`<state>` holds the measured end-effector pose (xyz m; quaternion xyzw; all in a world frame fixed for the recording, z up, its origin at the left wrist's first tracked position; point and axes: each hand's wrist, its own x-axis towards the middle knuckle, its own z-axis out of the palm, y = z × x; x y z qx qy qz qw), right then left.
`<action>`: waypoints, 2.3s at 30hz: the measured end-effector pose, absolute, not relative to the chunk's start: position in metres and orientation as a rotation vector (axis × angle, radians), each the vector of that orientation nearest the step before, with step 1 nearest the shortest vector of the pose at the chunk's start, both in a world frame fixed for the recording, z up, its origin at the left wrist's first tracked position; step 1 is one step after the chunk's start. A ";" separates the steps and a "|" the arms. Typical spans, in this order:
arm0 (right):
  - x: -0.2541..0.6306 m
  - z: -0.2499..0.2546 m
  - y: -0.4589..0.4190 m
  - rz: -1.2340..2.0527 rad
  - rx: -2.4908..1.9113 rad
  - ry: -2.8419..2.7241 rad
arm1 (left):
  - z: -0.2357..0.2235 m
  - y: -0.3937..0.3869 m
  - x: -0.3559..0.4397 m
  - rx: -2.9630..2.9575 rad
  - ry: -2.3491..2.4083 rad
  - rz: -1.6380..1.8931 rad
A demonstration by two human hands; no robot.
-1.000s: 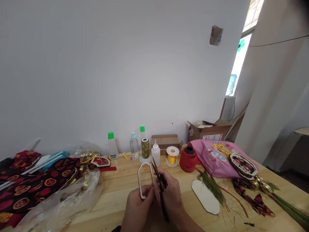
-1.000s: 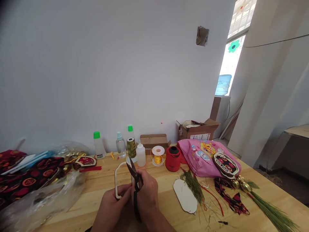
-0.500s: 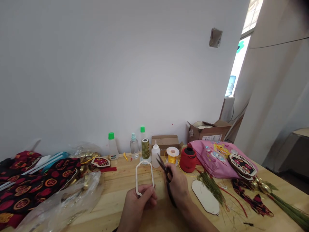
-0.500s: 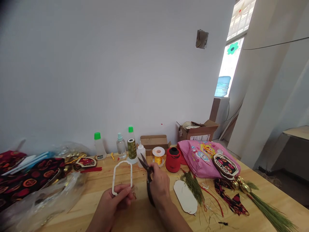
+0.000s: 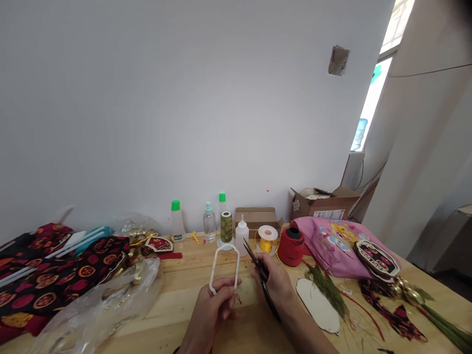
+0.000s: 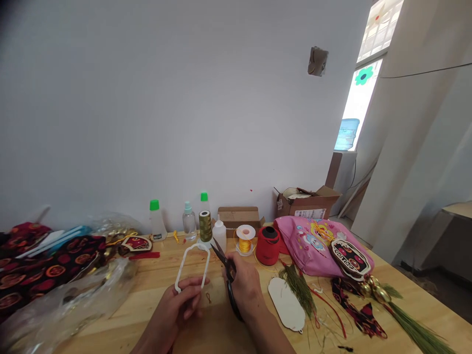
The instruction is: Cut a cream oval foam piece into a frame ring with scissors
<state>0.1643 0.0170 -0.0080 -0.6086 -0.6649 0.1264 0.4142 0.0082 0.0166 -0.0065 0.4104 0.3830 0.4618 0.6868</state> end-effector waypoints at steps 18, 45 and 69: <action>0.143 0.007 0.011 0.747 -1.147 -1.259 | -0.006 0.012 0.015 0.973 0.694 0.798; 0.142 -0.004 0.000 0.150 -1.821 -1.929 | -0.005 0.017 0.012 0.888 0.728 1.088; 0.137 -0.005 0.000 0.009 -2.009 -1.926 | -0.015 0.015 0.012 0.629 0.665 1.137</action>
